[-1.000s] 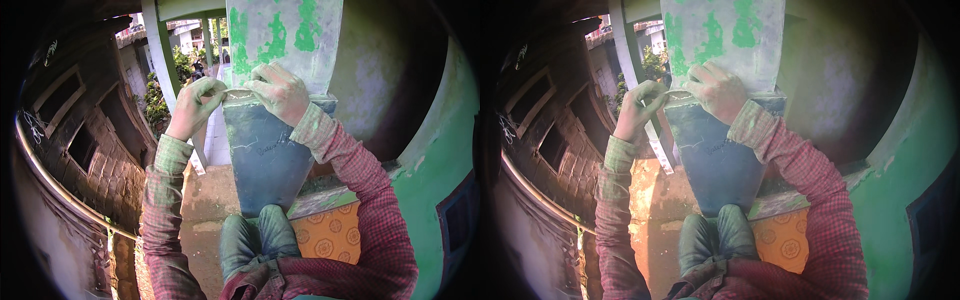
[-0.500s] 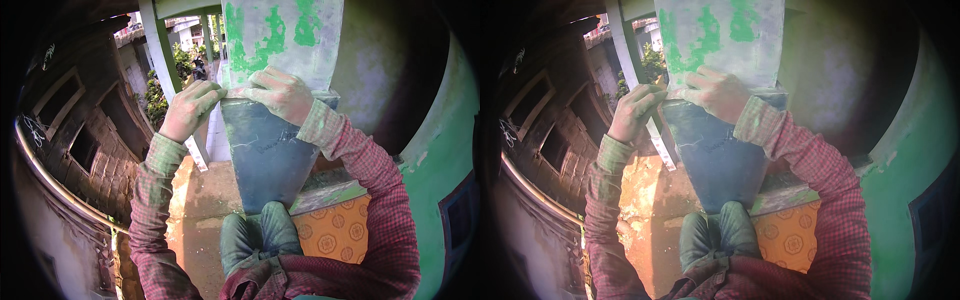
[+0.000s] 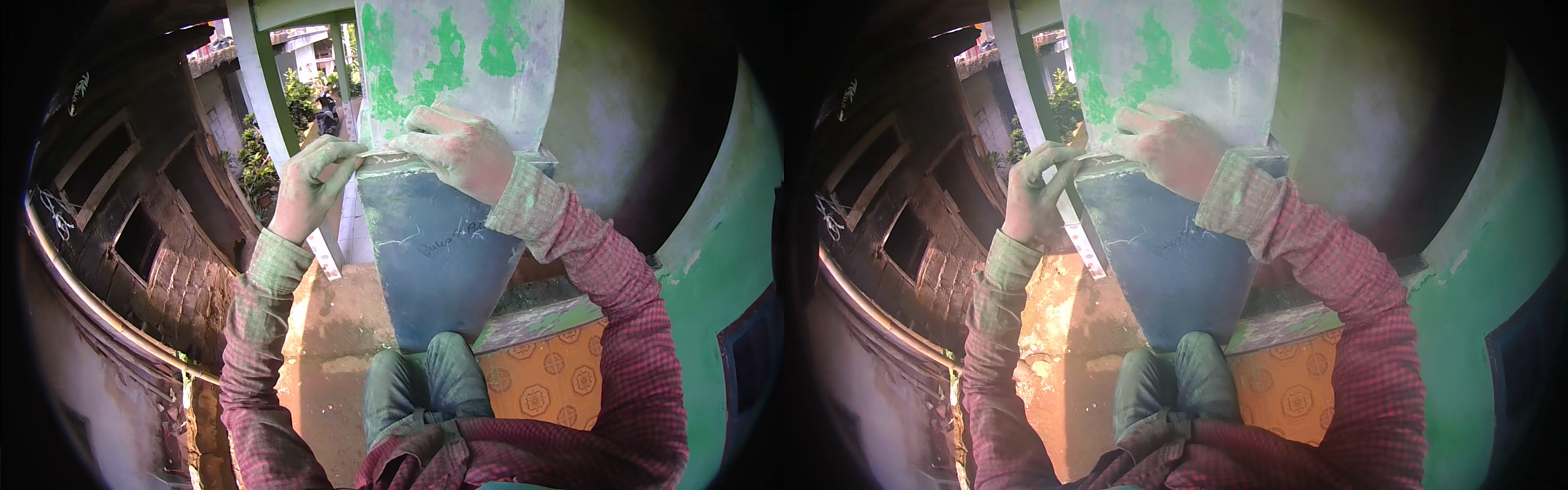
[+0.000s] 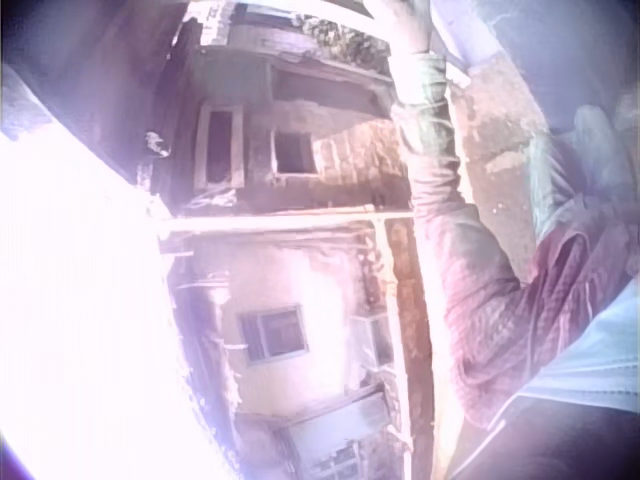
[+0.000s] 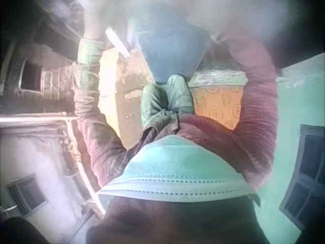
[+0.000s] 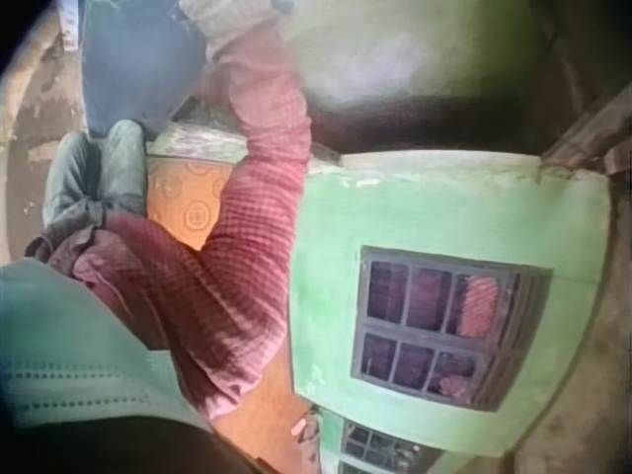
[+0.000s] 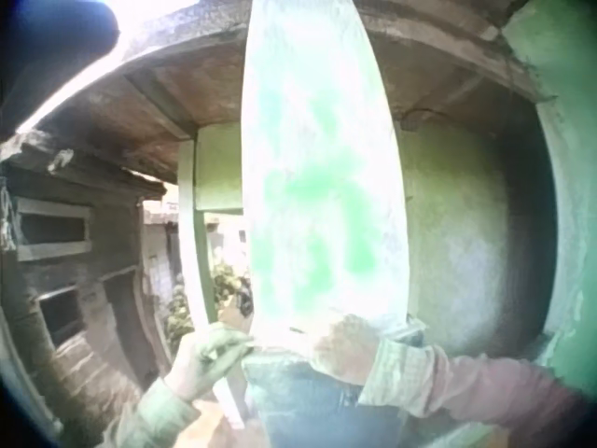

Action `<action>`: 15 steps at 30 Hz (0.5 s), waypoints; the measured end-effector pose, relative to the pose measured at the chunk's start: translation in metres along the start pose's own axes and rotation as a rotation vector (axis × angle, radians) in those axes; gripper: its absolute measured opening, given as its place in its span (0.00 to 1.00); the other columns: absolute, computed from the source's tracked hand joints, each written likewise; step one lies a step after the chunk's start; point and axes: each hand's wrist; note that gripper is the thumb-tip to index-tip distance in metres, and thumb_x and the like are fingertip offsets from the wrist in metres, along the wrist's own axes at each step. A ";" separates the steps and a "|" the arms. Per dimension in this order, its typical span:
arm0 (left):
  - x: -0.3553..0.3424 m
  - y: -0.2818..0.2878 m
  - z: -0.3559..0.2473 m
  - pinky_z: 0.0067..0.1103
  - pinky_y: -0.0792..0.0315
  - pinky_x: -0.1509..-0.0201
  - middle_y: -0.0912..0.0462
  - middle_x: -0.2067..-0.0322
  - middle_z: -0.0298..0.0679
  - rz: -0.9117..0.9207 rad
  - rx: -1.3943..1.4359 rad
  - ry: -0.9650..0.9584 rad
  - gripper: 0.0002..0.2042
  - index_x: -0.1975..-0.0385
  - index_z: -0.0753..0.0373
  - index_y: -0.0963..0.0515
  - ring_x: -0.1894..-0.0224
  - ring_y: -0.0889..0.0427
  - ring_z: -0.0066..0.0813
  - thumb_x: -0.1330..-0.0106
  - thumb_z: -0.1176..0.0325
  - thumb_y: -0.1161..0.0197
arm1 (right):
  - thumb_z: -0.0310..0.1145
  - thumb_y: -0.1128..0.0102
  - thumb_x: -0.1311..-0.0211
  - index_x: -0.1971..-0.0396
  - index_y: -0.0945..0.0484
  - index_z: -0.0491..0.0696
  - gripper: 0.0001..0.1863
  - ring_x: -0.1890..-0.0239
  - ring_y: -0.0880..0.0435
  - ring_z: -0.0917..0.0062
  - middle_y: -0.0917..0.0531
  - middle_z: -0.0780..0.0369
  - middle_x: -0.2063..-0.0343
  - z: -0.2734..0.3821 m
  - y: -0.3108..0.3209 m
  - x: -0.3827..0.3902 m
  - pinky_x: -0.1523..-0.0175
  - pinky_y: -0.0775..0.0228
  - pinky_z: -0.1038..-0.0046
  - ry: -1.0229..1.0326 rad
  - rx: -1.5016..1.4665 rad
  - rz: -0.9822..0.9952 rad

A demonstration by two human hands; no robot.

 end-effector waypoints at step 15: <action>-0.001 -0.010 0.014 0.16 0.28 0.57 0.16 0.65 0.30 -0.088 0.668 0.416 0.10 0.53 0.67 0.19 0.64 0.21 0.15 0.28 0.68 0.35 | 0.40 0.29 0.45 0.33 0.27 0.54 0.37 0.52 0.20 0.66 0.20 0.63 0.54 0.008 0.010 0.008 0.47 0.23 0.67 -0.047 -0.045 -0.019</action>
Point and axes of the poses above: each hand's wrist, its own x-axis away from the middle knuckle, its own y-axis out of the back of the hand, z = x × y
